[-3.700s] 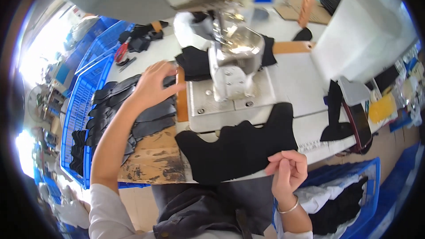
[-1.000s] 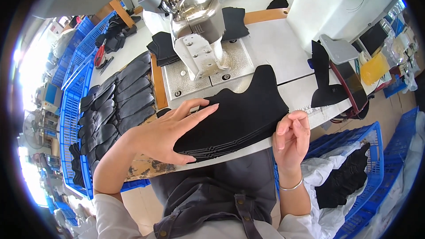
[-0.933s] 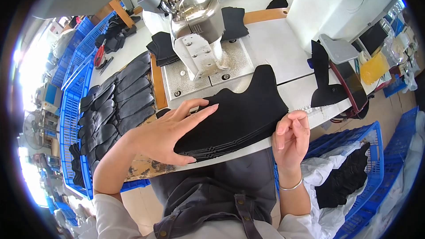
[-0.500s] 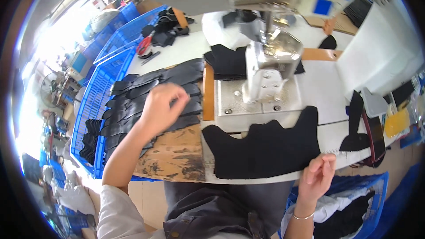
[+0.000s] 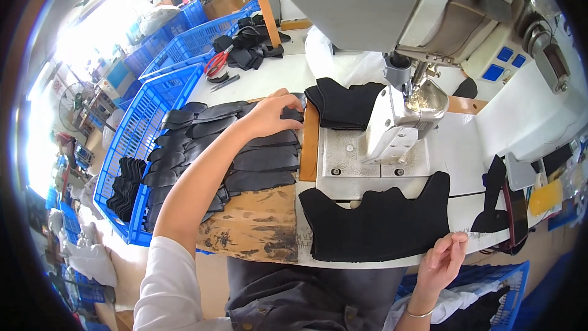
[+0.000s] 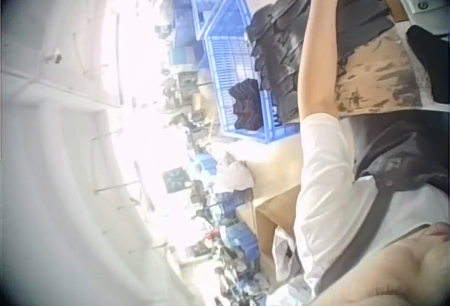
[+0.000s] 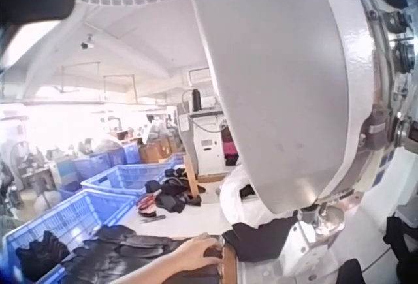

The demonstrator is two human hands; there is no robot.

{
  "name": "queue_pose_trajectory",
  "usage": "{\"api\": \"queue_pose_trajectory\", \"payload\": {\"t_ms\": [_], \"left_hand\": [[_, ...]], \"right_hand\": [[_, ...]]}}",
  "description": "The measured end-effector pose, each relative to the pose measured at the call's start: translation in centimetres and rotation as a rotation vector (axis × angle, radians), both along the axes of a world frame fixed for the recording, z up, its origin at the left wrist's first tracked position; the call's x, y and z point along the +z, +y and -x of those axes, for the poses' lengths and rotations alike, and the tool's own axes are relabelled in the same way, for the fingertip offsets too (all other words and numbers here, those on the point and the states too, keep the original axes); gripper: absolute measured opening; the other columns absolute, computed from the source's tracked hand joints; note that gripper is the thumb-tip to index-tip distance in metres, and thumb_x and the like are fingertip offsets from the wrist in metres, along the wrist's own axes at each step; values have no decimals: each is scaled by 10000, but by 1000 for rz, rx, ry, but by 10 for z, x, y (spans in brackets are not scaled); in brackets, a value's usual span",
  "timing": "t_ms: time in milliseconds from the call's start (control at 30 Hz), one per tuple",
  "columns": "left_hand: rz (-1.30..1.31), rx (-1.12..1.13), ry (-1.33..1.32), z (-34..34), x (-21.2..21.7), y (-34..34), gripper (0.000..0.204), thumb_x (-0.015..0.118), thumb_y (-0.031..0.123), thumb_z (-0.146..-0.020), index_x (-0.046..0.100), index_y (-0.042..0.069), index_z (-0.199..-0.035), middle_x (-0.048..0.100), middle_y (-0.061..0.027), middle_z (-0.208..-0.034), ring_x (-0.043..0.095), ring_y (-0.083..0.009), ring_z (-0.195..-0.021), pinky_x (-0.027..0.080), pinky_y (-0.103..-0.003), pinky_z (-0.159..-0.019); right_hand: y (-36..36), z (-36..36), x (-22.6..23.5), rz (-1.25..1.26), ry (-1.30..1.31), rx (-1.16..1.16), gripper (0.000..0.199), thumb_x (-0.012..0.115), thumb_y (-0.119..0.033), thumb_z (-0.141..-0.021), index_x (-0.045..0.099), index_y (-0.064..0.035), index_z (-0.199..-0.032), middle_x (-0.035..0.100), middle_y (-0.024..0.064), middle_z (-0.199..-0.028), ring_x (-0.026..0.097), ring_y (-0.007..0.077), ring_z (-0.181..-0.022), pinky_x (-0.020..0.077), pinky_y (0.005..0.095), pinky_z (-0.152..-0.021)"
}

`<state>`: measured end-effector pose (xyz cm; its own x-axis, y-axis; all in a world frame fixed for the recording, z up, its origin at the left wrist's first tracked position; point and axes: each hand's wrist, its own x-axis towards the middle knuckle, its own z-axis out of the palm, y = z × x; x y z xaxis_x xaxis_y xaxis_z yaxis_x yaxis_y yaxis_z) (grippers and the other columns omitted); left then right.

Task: Stitching components of a shoe upper using an industrial sewing machine.

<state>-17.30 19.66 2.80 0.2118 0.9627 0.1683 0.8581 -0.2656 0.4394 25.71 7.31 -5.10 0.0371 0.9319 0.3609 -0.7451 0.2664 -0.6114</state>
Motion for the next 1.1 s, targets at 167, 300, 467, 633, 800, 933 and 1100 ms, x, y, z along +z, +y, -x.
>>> {"api": "queue_pose_trajectory", "payload": {"t_ms": [167,300,467,633,800,933,1100], "left_hand": [[43,-34,60,3,0,2,330,755,283,-748,633,115,-1003,521,-116,-1045,531,-285,-1049,436,-360,-892],[46,-50,74,4,1,0,326,730,288,-773,648,116,-1037,515,-117,-1077,539,-293,-1045,435,-364,-903],[7,-46,99,3,0,-8,333,702,275,-796,658,109,-1081,519,-104,-1087,549,-292,-1032,441,-372,-902],[-66,6,89,0,-4,-13,327,698,276,-800,660,84,-1062,564,-90,-1028,578,-285,-964,465,-374,-860],[-312,-65,167,8,-14,-15,319,735,296,-780,626,73,-981,588,-66,-1006,595,-287,-848,488,-373,-764],[-199,117,118,-5,-9,-15,291,726,294,-776,562,60,-826,587,-92,-950,598,-279,-819,483,-369,-717],[-48,322,-195,0,-21,-3,288,749,234,-752,583,22,-852,621,-89,-766,617,-227,-739,485,-335,-672]], "right_hand": [[0,0,2,-10,13,17,183,357,-117,-1017,484,-2,-1081,513,89,-768,394,78,-486,328,172,-385],[-1,1,3,8,13,11,177,355,-113,-1016,477,-2,-1080,499,87,-759,389,80,-487,329,174,-388],[-2,5,5,60,14,-59,173,359,-117,-1011,487,-10,-1056,493,78,-707,375,79,-444,332,175,-376],[-2,2,4,22,-5,0,173,352,-115,-1017,473,-8,-1076,490,82,-755,384,79,-484,324,178,-397],[-1,3,6,29,-13,-2,175,352,-121,-1019,475,-10,-1076,491,82,-760,387,81,-485,326,178,-397],[0,2,5,13,-17,8,174,356,-120,-1018,476,-8,-1075,493,84,-763,395,81,-489,335,178,-398],[-1,3,5,5,-26,2,175,358,-119,-1018,477,-5,-1075,496,86,-766,401,81,-492,343,177,-401]]}}
